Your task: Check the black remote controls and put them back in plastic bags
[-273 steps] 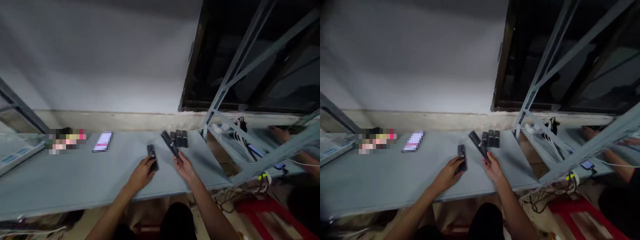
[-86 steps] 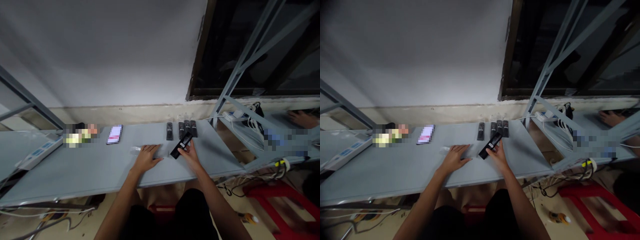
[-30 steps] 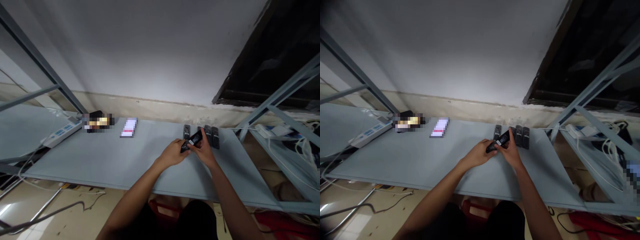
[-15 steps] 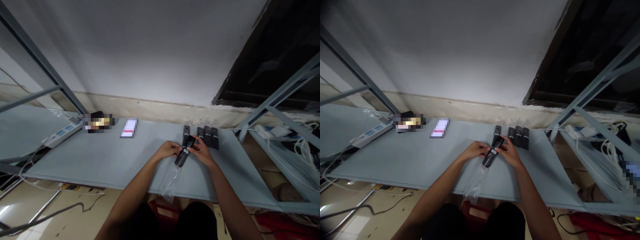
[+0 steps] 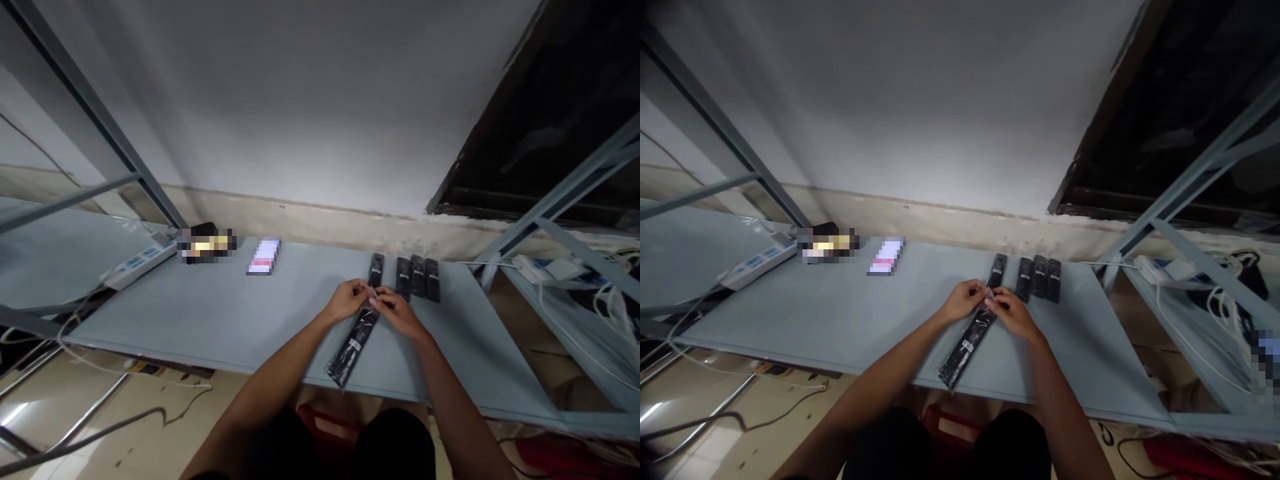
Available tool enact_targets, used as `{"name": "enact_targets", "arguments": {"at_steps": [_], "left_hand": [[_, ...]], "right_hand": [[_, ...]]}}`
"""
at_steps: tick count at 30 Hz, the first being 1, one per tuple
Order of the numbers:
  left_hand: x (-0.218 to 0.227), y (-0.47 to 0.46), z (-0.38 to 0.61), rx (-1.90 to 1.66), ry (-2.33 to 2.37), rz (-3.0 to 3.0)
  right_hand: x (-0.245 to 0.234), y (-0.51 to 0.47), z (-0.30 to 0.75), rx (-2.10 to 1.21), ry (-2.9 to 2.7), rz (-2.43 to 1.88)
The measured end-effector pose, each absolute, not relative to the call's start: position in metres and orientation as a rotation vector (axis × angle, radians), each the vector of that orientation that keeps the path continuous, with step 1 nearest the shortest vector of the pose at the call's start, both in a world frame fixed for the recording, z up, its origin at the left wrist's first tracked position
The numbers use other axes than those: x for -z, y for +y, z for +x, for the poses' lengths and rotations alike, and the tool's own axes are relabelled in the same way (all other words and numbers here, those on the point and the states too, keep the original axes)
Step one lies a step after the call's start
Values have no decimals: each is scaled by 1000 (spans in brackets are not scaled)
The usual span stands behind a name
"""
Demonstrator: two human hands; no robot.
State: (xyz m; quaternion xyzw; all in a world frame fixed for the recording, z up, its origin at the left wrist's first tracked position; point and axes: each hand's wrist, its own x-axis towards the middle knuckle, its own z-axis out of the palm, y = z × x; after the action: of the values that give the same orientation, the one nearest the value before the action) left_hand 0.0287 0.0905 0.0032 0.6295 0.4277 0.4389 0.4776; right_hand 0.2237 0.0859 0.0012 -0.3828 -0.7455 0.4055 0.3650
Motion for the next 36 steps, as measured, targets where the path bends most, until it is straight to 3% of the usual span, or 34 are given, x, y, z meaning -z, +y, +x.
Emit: {"name": "enact_targets", "arguments": {"at_steps": [6, 20, 28, 36], "left_hand": [[6, 97, 27, -1041, 978, 1462], [-4, 96, 23, -1011, 873, 1330], [-3, 99, 20, -1132, 887, 1277], [-9, 97, 19, -1028, 873, 1174]], "right_hand": [[3, 90, 226, -1017, -1658, -1157], [7, 93, 225, -1137, -1431, -1094], [5, 86, 232, -1587, -1417, -1017], [6, 86, 229, -1563, -1381, -1078]]}}
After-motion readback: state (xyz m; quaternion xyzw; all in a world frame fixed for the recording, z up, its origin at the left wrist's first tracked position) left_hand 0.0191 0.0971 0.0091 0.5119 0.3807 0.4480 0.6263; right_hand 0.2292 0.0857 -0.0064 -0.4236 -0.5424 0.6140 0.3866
